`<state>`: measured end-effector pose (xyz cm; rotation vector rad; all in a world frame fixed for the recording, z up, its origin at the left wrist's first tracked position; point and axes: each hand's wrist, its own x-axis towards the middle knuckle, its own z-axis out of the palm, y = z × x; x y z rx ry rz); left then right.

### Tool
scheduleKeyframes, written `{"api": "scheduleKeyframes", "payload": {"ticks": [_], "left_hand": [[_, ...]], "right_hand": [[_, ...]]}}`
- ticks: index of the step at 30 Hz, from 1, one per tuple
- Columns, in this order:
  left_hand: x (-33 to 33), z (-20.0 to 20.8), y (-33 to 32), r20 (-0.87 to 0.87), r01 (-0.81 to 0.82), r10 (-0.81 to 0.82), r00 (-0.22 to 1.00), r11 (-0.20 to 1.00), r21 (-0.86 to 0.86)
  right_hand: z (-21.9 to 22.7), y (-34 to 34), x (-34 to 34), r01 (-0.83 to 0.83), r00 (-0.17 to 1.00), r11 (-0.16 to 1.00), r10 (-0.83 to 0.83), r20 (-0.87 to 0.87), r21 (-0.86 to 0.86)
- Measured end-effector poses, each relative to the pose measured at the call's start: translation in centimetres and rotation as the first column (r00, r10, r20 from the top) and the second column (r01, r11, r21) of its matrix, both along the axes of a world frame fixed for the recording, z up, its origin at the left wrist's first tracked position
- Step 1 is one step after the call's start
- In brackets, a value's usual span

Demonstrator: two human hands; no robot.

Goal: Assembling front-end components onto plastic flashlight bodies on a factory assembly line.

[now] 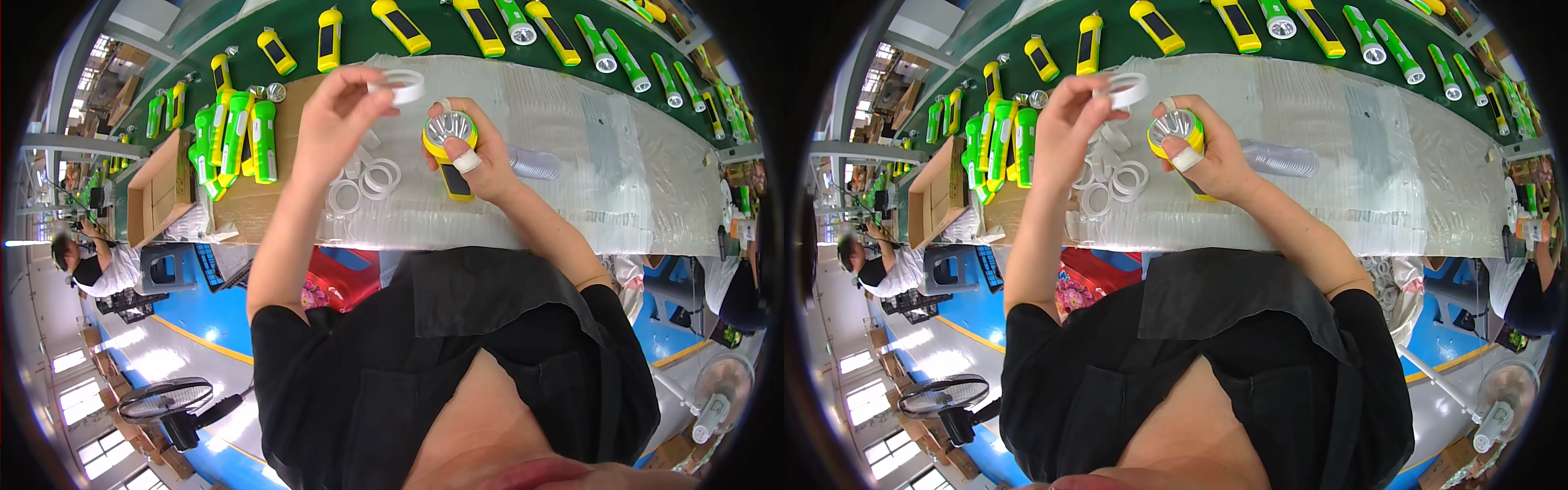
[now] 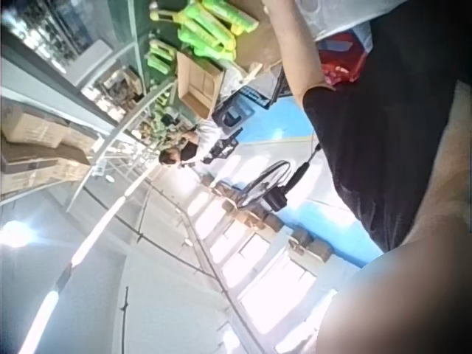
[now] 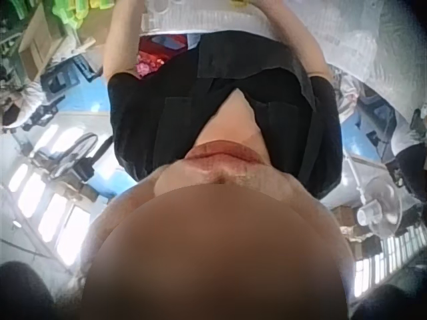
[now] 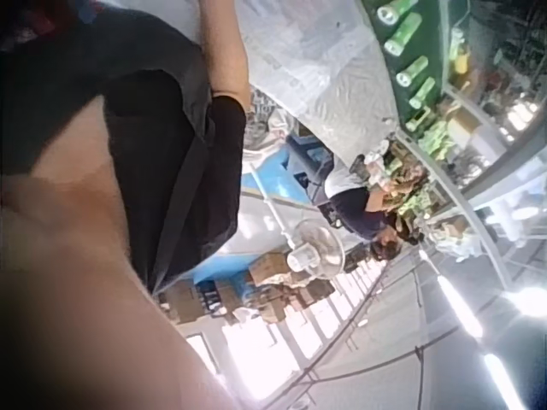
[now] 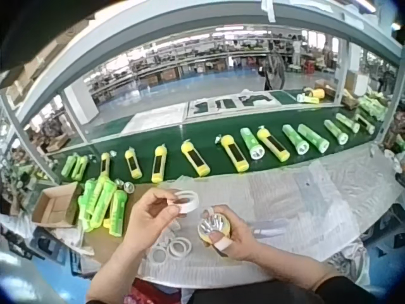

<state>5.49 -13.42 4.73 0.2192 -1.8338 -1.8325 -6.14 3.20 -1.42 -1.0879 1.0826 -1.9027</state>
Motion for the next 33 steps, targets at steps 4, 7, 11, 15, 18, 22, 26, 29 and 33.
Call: {"api": "scheduleKeyframes", "payload": {"ticks": [4, 7, 11, 15, 18, 22, 26, 29, 33], "left_hand": [[0.5, -0.5, 2.2, -0.161, -0.069, -0.017, 0.987, 0.854, -0.516], [0.8, 0.6, 3.2, -0.052, -0.067, 0.043, 0.998, 0.689, -0.721], [1.0, 0.7, 3.3, -0.006, -0.017, 0.020, 1.000, 0.626, -0.780], [1.0, 1.3, 3.6, -0.002, -0.011, 0.016, 1.000, 0.601, -0.799], [0.7, 2.0, 4.0, 0.035, 0.018, 0.016, 0.999, 0.608, -0.794], [0.1, 2.0, 3.9, 0.073, 0.057, 0.004, 0.997, 0.568, -0.821], [-0.5, 1.8, 3.9, 0.034, 0.048, -0.035, 0.999, 0.532, -0.845], [-1.3, 0.8, 4.6, 0.005, 0.018, -0.025, 1.000, 0.562, -0.827], [-1.9, -1.1, 6.3, -0.028, -0.023, 0.004, 1.000, 0.693, -0.721]], "right_hand": [[0.4, -0.1, 0.0, -0.007, 1.000, 1.000, 0.007, -0.025, 0.002], [0.2, 0.2, -0.1, -0.014, 0.999, 1.000, 0.014, -0.038, -0.005], [0.0, 0.2, -0.2, -0.022, 0.996, 1.000, 0.020, -0.083, -0.020], [-0.2, 0.6, -0.4, -0.081, 0.996, 0.997, 0.081, -0.047, 0.011], [-0.1, 0.6, -0.8, 0.184, 0.930, 0.973, -0.218, -0.297, -0.139], [1.5, 1.2, -2.4, 0.139, 0.960, 0.977, -0.174, -0.220, -0.164], [4.7, 2.7, -5.9, 0.237, 0.645, 0.960, -0.271, -0.714, -0.150], [8.5, 3.0, -7.4, 0.096, 0.521, 0.987, 0.058, -0.852, 0.126], [12.7, 2.1, -8.1, -0.041, 0.227, 0.931, 0.361, -0.905, 0.361]]}}
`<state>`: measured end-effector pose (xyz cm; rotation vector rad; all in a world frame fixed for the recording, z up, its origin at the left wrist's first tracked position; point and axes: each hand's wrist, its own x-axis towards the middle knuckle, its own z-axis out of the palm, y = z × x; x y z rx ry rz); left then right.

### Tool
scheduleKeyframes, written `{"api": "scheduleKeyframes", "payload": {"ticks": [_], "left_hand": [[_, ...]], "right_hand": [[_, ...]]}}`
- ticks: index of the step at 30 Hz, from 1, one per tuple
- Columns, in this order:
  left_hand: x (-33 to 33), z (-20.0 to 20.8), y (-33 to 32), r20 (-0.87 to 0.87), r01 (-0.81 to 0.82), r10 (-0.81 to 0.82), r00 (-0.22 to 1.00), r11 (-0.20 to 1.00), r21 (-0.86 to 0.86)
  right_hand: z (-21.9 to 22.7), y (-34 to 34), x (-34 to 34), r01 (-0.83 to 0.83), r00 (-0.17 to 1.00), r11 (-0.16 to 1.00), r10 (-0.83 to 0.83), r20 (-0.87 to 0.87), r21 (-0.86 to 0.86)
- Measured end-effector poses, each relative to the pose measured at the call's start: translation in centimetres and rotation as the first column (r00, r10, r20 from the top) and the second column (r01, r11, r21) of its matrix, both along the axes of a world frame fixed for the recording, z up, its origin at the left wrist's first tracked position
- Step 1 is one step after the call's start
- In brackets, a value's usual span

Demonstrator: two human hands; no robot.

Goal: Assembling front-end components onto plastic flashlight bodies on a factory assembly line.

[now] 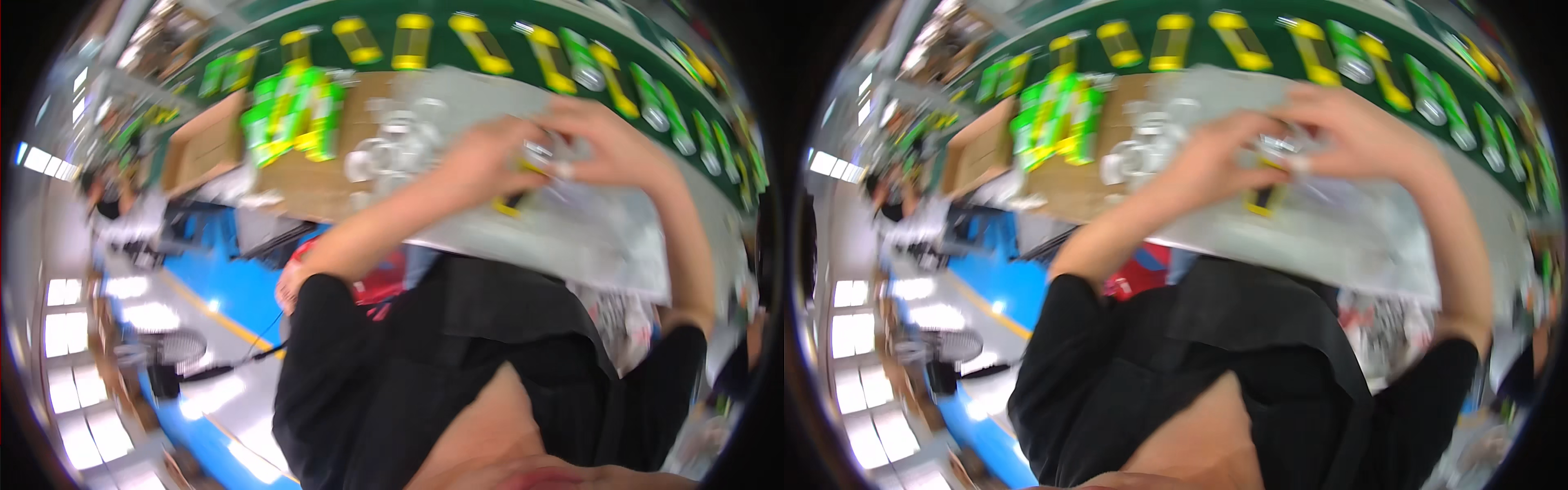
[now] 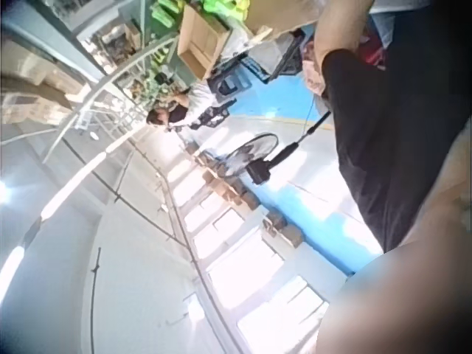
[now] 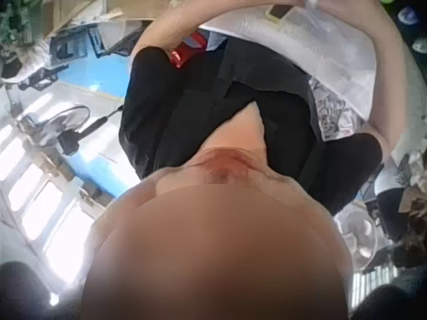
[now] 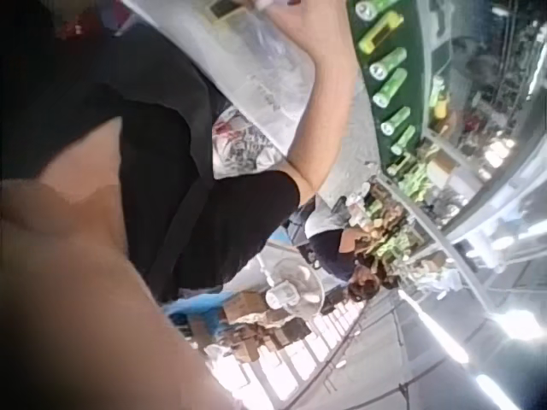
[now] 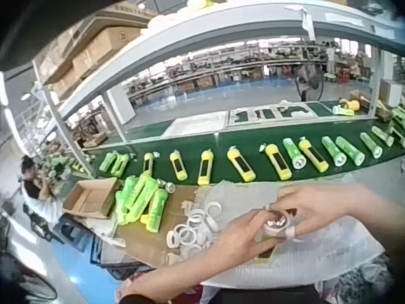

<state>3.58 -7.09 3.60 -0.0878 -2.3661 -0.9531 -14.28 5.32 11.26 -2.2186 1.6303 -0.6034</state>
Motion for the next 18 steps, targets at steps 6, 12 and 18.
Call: {"api": "scheduleKeyframes", "payload": {"ticks": [6, 12, 18], "left_hand": [[-0.2, -0.9, 2.3, -0.175, -0.019, 0.024, 0.984, 0.999, 0.034], [-0.4, -1.6, 2.4, -0.210, -0.083, 0.084, 0.974, 0.996, 0.012], [-1.1, -1.6, 2.1, -0.208, -0.097, 0.105, 0.973, 0.994, 0.048]], "right_hand": [[1.1, 1.4, 1.4, 0.140, 0.984, 0.972, -0.157, 0.080, 0.188], [1.0, 1.0, 2.6, 0.233, 0.956, 0.937, -0.270, 0.113, 0.262], [-1.0, 1.0, 2.8, 0.607, 0.762, 0.792, -0.557, -0.330, 0.066]]}}
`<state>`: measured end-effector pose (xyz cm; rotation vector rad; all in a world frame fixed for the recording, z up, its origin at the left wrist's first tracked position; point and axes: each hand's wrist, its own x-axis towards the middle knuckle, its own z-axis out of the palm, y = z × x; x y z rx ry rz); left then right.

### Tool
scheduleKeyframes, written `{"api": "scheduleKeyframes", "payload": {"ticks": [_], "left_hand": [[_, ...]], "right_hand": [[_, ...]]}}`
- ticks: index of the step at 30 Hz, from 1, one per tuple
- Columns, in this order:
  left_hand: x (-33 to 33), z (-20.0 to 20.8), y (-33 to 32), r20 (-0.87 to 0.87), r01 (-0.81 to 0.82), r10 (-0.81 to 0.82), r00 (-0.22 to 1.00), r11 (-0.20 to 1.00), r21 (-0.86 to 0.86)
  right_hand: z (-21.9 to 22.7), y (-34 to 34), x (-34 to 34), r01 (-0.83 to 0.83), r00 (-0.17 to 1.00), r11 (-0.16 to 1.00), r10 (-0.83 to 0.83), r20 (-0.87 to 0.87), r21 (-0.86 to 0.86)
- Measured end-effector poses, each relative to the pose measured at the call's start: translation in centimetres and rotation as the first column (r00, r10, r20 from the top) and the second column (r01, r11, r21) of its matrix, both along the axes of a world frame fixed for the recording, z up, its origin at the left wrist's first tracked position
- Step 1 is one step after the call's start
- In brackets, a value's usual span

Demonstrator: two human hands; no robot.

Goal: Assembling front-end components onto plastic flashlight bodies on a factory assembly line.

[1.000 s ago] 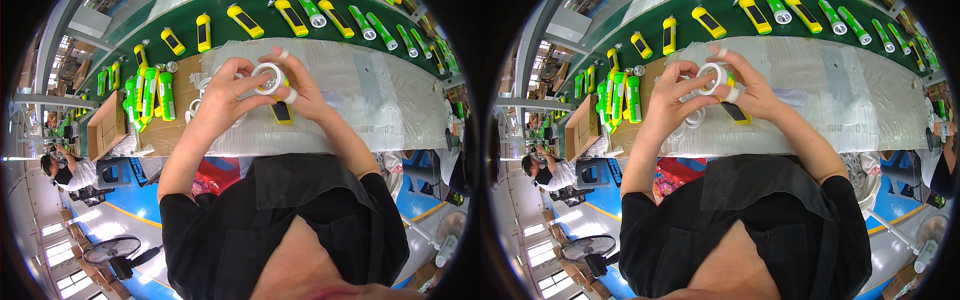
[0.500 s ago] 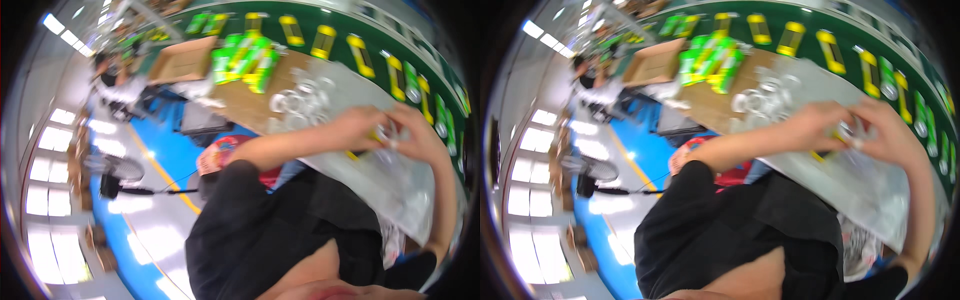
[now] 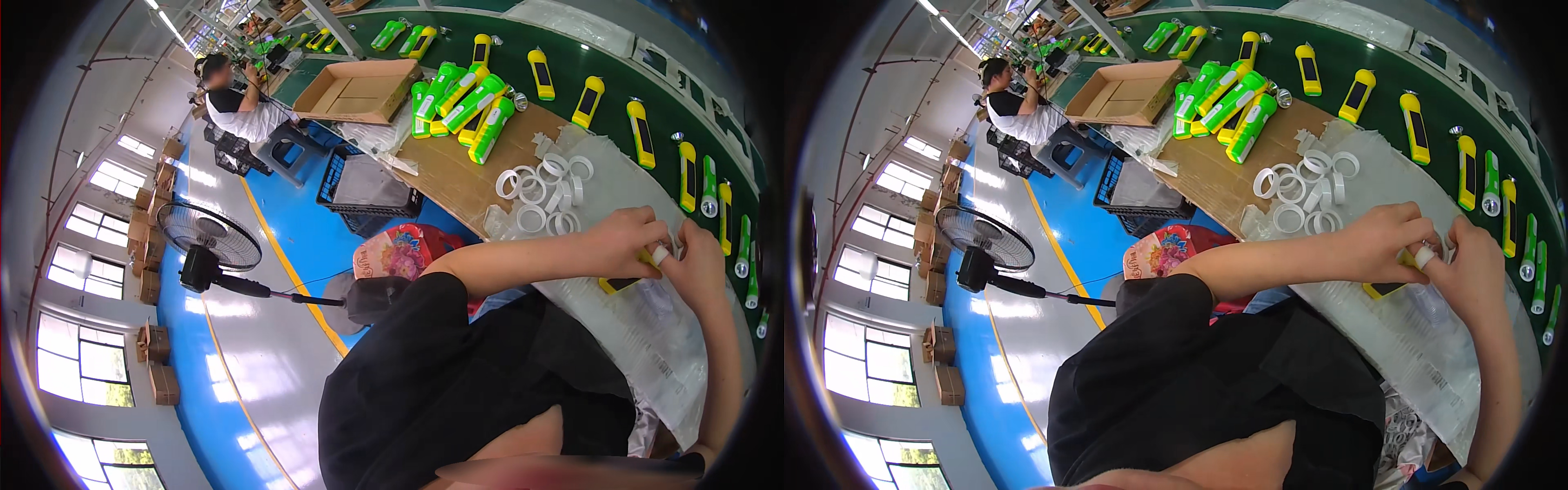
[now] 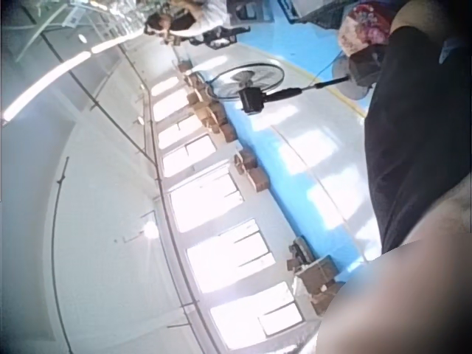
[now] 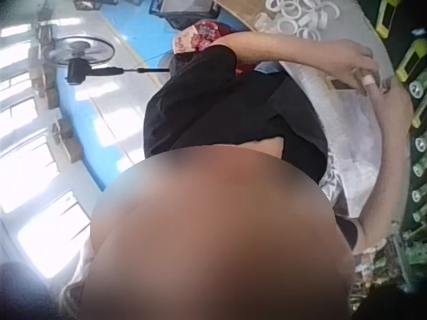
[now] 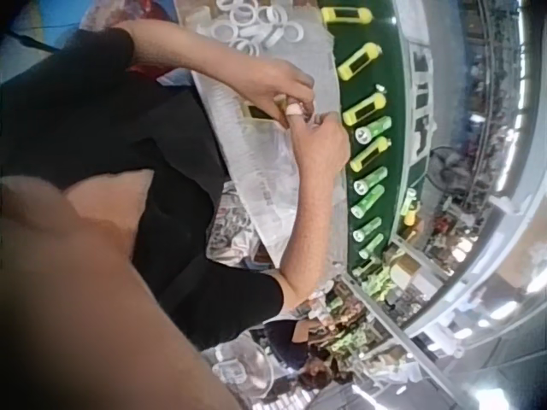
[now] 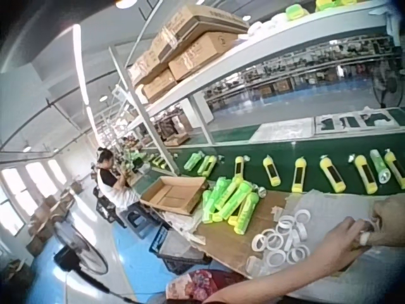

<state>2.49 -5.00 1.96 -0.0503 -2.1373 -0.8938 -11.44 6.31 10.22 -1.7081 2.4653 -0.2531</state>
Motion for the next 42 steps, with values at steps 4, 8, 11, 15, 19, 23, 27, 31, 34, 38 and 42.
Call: {"api": "scheduleKeyframes", "payload": {"ticks": [4, 8, 11, 15, 19, 23, 27, 31, 34, 38, 42], "left_hand": [[-0.1, -0.1, 0.0, -0.033, -0.015, 0.014, 0.999, 0.999, -0.032], [-0.3, -0.2, 0.5, -0.003, -0.040, 0.040, 0.999, 0.998, -0.044], [-0.6, 0.0, 0.6, 0.004, -0.003, 0.003, 1.000, 0.998, -0.057], [-0.5, -0.3, 0.8, -0.022, -0.035, 0.034, 0.999, 0.997, -0.073], [-0.9, -0.3, 0.6, -0.006, -0.010, 0.010, 1.000, 0.999, -0.035], [-0.5, -0.3, 0.7, -0.003, -0.023, 0.023, 1.000, 0.998, -0.051], [-0.6, -0.3, 1.1, -0.036, 0.002, -0.005, 0.999, 0.997, -0.072], [-0.5, -0.8, 0.5, -0.087, -0.032, 0.026, 0.996, 0.998, -0.062], [-0.5, -0.9, -1.2, 0.020, -0.012, 0.012, 1.000, 1.000, -0.007], [0.2, -1.0, -2.6, 0.071, -0.066, 0.057, 0.996, 0.989, 0.130], [0.1, -0.9, -1.8, 0.110, 0.005, -0.032, 0.993, 0.970, 0.244]], "right_hand": [[0.1, 0.5, -0.3, -0.417, 0.886, 0.748, 0.462, -0.046, -0.516], [0.8, 0.5, -0.1, -0.072, 0.983, 0.990, 0.092, 0.161, -0.122], [1.0, 0.4, -0.8, 0.035, 0.991, 0.995, -0.046, 0.127, 0.091], [0.7, 0.7, -0.5, -0.232, 0.902, 0.937, 0.308, 0.302, -0.263], [0.9, 0.3, -0.7, 0.018, 0.997, 0.997, -0.023, 0.075, 0.070], [0.1, 0.7, -0.8, -0.268, 0.924, 0.930, 0.322, 0.206, -0.250], [0.2, 1.3, -0.1, -0.070, 0.978, 0.988, 0.095, 0.186, -0.138], [-1.0, 1.5, -0.6, -0.038, 0.952, 0.977, 0.099, 0.289, -0.209], [-7.6, 1.5, -1.0, 0.227, 0.792, 0.827, 0.150, 0.591, -0.514], [-11.9, 1.8, 3.3, 0.245, 0.822, 0.829, 0.099, 0.561, -0.504], [-14.8, 0.1, 7.5, 0.511, 0.622, 0.707, 0.087, 0.778, -0.488]]}}
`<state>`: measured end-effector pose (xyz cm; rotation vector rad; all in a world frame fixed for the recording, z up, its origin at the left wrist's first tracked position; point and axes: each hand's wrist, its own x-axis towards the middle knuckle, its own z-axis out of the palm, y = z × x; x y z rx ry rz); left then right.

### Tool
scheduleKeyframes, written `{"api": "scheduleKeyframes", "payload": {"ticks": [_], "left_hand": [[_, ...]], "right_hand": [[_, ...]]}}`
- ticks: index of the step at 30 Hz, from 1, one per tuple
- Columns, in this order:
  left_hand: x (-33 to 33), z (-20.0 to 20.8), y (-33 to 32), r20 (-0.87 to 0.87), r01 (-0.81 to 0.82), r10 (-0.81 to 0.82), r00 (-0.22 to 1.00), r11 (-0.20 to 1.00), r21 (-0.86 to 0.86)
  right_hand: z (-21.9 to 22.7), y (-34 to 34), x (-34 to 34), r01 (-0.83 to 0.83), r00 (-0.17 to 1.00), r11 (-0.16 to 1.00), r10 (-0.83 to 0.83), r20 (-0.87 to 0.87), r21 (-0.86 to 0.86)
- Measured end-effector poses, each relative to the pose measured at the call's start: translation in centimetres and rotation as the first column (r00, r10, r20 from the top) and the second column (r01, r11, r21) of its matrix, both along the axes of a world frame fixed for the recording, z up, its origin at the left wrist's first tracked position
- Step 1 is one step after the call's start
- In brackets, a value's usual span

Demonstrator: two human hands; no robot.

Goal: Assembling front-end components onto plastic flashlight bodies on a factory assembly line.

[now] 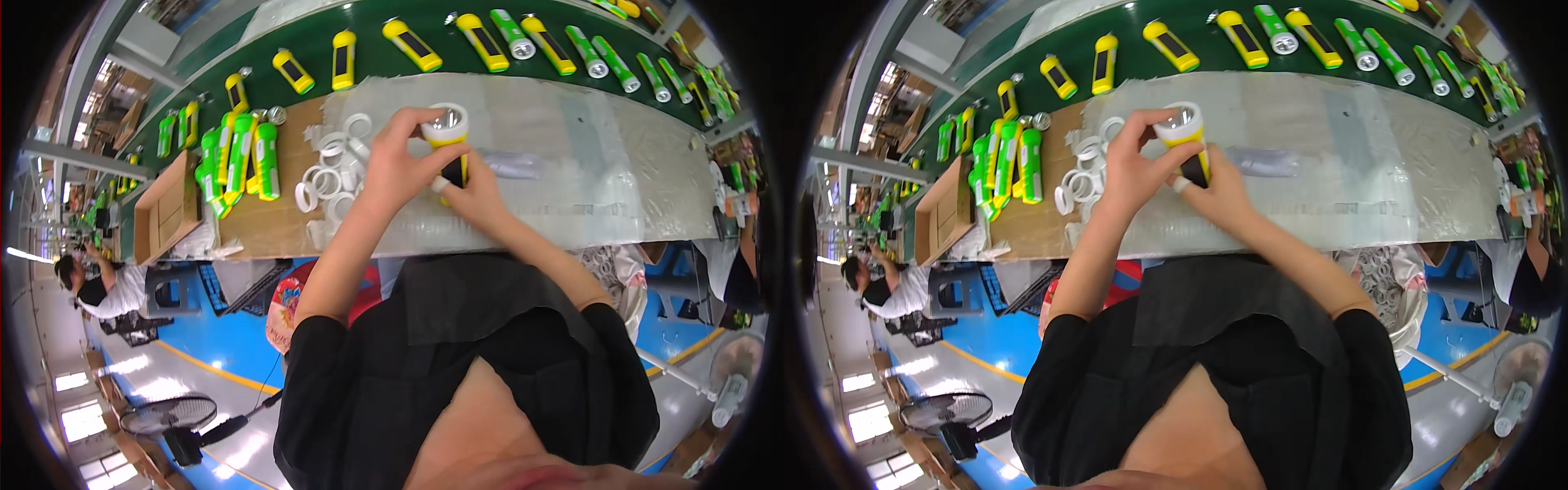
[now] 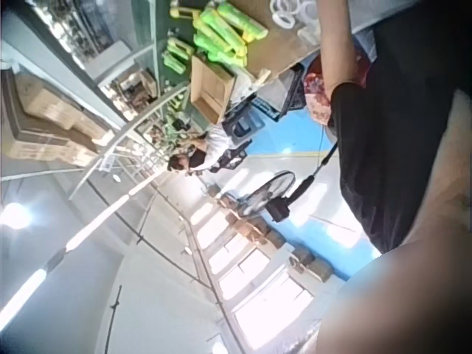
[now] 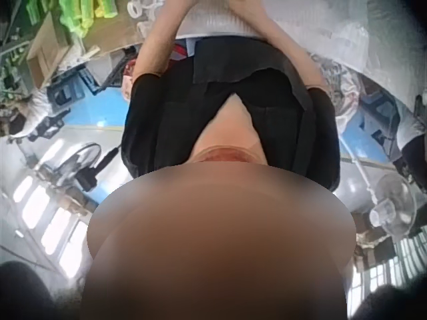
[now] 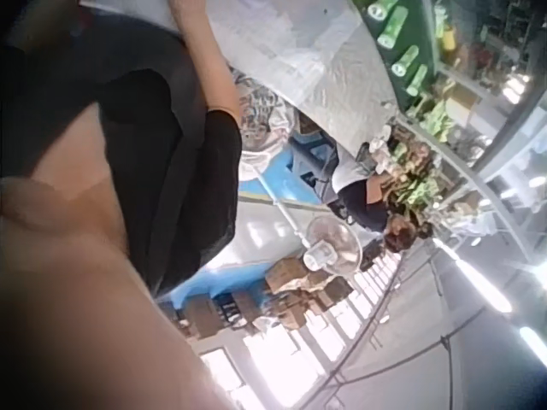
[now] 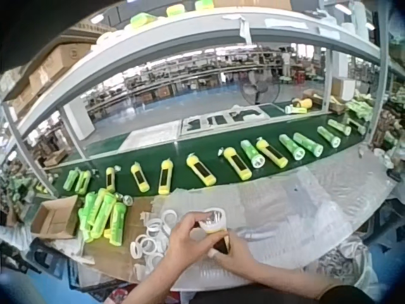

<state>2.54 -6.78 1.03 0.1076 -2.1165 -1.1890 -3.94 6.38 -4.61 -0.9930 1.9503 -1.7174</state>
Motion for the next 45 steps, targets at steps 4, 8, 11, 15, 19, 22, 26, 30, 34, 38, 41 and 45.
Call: {"api": "scheduleKeyframes", "payload": {"ticks": [4, 8, 11, 15, 19, 22, 26, 30, 34, 38, 41, 45], "left_hand": [[-0.8, 0.8, 1.2, -0.152, 0.175, -0.115, 0.982, 0.862, 0.476], [0.5, 2.3, 2.1, -0.234, 0.434, -0.369, 0.900, 0.692, 0.578], [0.9, 3.3, 2.0, -0.348, 0.598, -0.494, 0.797, 0.724, 0.342], [-1.7, 4.0, -1.1, 0.025, 0.127, -0.130, 0.991, 0.989, 0.078], [-5.5, 3.0, -8.9, -0.102, -0.376, 0.362, 0.927, 0.895, -0.242], [-9.4, 1.7, -13.7, -0.171, -0.586, 0.571, 0.803, 0.707, -0.396], [-13.1, -3.2, -17.8, 0.083, -0.400, 0.606, 0.791, 0.615, -0.680], [-13.6, -3.6, -18.3, 0.303, -0.118, 0.450, 0.840, 0.697, -0.707], [-13.0, 0.3, -13.3, 0.248, -0.140, 0.259, 0.933, 0.900, -0.414], [-13.5, -0.6, -8.3, 0.122, 0.036, -0.056, 0.991, 0.986, 0.162], [-13.2, -1.2, -4.1, 0.056, 0.075, -0.103, 0.993, 0.927, 0.367], [-9.6, 0.5, 2.1, 0.010, 0.157, -0.232, 0.973, 0.687, 0.709]], "right_hand": [[-0.5, -0.2, 1.1, 0.140, 0.966, 0.989, -0.128, -0.224, 0.038], [3.0, 3.0, 0.3, -0.407, 0.876, 0.913, 0.391, 0.281, -0.004], [5.1, 3.8, -2.3, -0.714, 0.604, 0.694, 0.678, 0.420, -0.094], [7.3, 1.4, -7.9, -0.680, 0.717, 0.712, 0.598, 0.358, 0.173], [4.3, -0.9, -21.1, 0.229, 0.805, 0.961, -0.098, -0.585, 0.155], [3.4, -0.8, -32.0, 0.646, 0.532, 0.735, -0.239, -0.812, 0.207], [2.1, -2.3, -39.2, 0.610, 0.709, 0.503, -0.001, -0.705, 0.613], [0.5, -2.7, -41.5, 0.537, 0.779, 0.524, -0.006, -0.627, 0.661], [4.0, -1.3, -37.1, 0.557, 0.781, 0.616, -0.161, -0.603, 0.557], [6.3, 0.6, -29.7, 0.381, 0.777, 0.869, -0.116, -0.619, 0.315], [8.7, 1.3, -21.3, 0.280, 0.785, 0.916, -0.045, -0.618, 0.288], [9.1, 3.0, -14.0, 0.188, 0.784, 0.950, 0.007, -0.621, 0.248]]}}
